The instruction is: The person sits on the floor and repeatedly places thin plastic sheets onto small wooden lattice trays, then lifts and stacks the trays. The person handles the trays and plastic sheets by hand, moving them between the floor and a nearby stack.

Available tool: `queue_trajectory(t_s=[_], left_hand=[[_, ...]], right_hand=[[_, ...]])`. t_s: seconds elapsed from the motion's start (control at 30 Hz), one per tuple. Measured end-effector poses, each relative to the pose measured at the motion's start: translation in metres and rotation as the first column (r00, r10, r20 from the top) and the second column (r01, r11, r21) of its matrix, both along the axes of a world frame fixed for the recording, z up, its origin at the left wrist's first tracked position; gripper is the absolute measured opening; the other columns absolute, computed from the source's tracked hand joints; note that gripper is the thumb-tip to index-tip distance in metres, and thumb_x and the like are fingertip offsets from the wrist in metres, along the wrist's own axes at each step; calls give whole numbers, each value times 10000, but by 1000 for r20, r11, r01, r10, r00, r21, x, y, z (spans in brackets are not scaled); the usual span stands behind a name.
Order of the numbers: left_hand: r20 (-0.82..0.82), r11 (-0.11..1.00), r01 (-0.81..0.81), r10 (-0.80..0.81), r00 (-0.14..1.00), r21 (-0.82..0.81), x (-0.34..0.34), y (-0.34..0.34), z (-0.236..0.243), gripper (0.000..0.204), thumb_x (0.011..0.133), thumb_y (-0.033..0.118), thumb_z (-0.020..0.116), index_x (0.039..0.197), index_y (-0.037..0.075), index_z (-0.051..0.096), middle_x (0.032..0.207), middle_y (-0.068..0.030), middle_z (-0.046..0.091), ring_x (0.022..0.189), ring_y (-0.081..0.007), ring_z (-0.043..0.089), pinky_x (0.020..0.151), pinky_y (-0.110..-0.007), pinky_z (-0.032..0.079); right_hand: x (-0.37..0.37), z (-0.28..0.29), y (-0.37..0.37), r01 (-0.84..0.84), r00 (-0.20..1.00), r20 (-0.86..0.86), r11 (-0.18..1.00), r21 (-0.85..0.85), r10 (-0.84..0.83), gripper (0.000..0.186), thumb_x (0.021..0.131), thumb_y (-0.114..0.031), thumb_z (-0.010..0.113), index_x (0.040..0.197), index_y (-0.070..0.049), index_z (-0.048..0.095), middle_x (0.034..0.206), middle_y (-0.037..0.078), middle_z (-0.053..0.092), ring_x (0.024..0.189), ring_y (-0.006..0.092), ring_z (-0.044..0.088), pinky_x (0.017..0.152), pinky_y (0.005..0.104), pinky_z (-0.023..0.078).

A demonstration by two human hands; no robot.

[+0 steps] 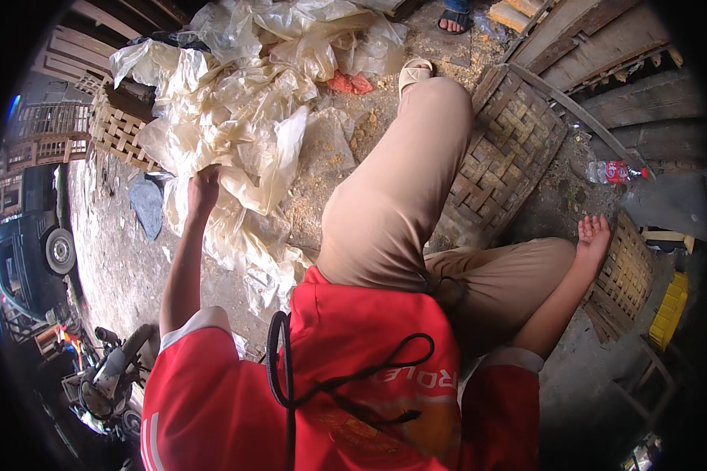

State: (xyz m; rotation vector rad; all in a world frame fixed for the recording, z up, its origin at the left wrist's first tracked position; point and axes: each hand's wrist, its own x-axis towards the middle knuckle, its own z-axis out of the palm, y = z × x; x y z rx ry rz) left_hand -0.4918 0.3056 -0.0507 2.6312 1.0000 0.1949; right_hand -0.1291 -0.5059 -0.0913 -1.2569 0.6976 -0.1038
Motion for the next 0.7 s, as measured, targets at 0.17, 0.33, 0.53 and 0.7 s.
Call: queue_trajectory(t_s=[0.17, 0.33, 0.53, 0.7], left_hand=[[-215, 990, 87, -62, 975, 108, 37, -9, 62, 284, 934, 276, 594, 1058, 65, 737, 960, -219, 719, 916, -419, 690, 800, -463, 533], [-196, 980, 190, -174, 965, 63, 58, -7, 75, 263, 872, 267, 632, 850, 14, 698, 833, -253, 682, 855, -451, 668, 751, -487, 516], [112, 959, -55, 89, 990, -279, 59, 22, 94, 221, 844, 221, 685, 735, 37, 634, 651, -5, 588, 633, -117, 599, 579, -310, 469], [257, 720, -110, 381, 888, -685, 79, -21, 130, 127, 874, 141, 665, 948, 40, 643, 855, -43, 632, 665, -158, 629, 584, -277, 554]], right_hand=[[-5, 5, -1, 42, 999, 11, 999, 30, -42, 390, 935, -269, 688, 1253, -70, 580, 1146, 63, 544, 1059, 251, 572, 968, 427, 487], [-7, 4, -3, 20, 999, 30, 1000, 19, -20, 403, 928, -272, 696, 1257, -69, 581, 1157, 62, 537, 1056, 245, 573, 962, 415, 489], [-8, 8, 11, -7, 999, 35, 1000, 3, 7, 456, 906, -261, 726, 1261, -46, 536, 1126, 68, 535, 1003, 214, 586, 904, 386, 498], [-7, 24, 27, 24, 998, 54, 954, -298, -8, 453, 899, -213, 738, 1259, -42, 523, 1119, 81, 583, 930, 211, 615, 843, 358, 507]])
